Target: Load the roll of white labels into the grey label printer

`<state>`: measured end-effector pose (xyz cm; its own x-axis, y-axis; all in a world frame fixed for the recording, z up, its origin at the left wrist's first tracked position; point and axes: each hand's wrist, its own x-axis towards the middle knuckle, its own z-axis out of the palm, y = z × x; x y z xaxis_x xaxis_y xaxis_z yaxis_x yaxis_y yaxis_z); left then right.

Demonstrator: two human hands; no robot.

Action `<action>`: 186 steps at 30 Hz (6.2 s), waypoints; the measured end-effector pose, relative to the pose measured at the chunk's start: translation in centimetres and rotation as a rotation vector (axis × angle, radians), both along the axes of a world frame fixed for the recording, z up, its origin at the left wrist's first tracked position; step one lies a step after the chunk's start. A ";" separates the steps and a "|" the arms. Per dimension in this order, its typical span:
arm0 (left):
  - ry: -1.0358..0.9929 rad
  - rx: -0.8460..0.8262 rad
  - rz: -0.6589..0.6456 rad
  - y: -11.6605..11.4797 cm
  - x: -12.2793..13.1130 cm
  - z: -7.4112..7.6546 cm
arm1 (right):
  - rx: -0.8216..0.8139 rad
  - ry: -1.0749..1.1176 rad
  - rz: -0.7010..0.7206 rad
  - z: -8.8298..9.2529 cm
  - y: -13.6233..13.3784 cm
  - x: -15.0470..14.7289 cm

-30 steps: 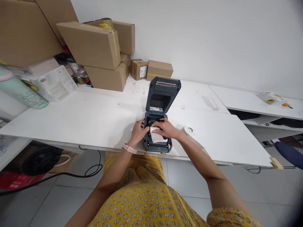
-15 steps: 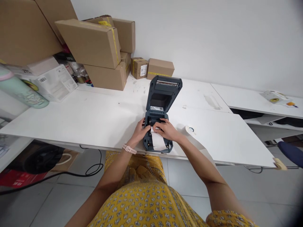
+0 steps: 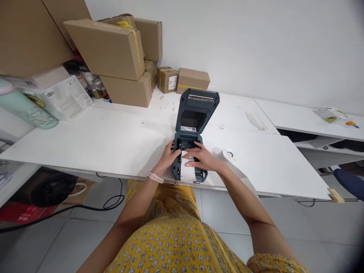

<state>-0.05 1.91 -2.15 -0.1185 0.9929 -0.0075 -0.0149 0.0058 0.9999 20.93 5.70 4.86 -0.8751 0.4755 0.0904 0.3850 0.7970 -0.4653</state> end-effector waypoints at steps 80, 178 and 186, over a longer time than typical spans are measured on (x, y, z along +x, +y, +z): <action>-0.035 -0.171 -0.077 -8.1 1.9 2.8 | -0.108 0.856 -0.702 10.6 10.8 -2.6; 0.239 -0.017 0.064 -0.5 -0.1 2.7 | 0.068 0.317 -0.381 2.9 0.7 -1.1; 0.404 0.007 0.083 -0.9 0.2 3.7 | -0.073 -0.002 -0.040 -0.1 3.4 -2.5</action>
<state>0.18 1.01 1.51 -0.1902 0.9797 0.0626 0.3784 0.0143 0.9255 18.39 9.13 4.79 -0.8553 0.5155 0.0525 0.4169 0.7449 -0.5209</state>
